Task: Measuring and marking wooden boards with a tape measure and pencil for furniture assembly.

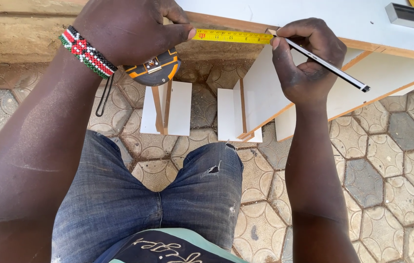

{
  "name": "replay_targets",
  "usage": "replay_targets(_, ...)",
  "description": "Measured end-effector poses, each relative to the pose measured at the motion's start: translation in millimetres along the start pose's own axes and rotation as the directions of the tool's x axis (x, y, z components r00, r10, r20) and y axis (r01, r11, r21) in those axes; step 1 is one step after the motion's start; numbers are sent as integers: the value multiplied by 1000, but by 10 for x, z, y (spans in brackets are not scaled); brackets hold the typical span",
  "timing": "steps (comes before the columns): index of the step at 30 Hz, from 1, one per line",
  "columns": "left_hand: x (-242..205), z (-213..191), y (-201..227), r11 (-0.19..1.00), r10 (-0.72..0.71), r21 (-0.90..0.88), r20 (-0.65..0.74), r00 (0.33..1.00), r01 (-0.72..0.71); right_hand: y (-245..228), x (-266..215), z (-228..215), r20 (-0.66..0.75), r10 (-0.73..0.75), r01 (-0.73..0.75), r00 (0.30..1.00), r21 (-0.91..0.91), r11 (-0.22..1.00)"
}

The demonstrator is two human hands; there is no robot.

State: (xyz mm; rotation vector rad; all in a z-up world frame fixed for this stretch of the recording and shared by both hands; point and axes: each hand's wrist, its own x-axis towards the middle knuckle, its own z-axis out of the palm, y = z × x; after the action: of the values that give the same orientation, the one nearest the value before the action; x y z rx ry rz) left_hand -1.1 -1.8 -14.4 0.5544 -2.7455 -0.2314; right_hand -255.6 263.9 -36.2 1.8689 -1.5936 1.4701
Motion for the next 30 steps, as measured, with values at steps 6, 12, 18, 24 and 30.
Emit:
replay_targets(6, -9, 146, -70, 995, 36, 95, -66, 997, -30, 12, -7, 23, 12, -31, 31, 999, -59, 998)
replay_targets(12, -33, 83, -44, 998, 27, 63, -49, 998, -24, 20, -20, 40, -65, -29, 26, 997, -57, 998)
replay_targets(18, -13, 82, -79, 997, 64, 47, -47, 997, -62, 27, -14, 9, 16, -60, 61, 998, -28, 998)
replay_targets(24, -28, -15, -22, 999, -16, -30, 20, 1000, 16, 58, -88, 12, -81, 76, -72, 994, 47, 996)
replay_targets(30, 9, -96, -68, 995, 12, -95, 109, 994, -1, 115, -152, -86, -216, 207, -134, 954, 309, 942)
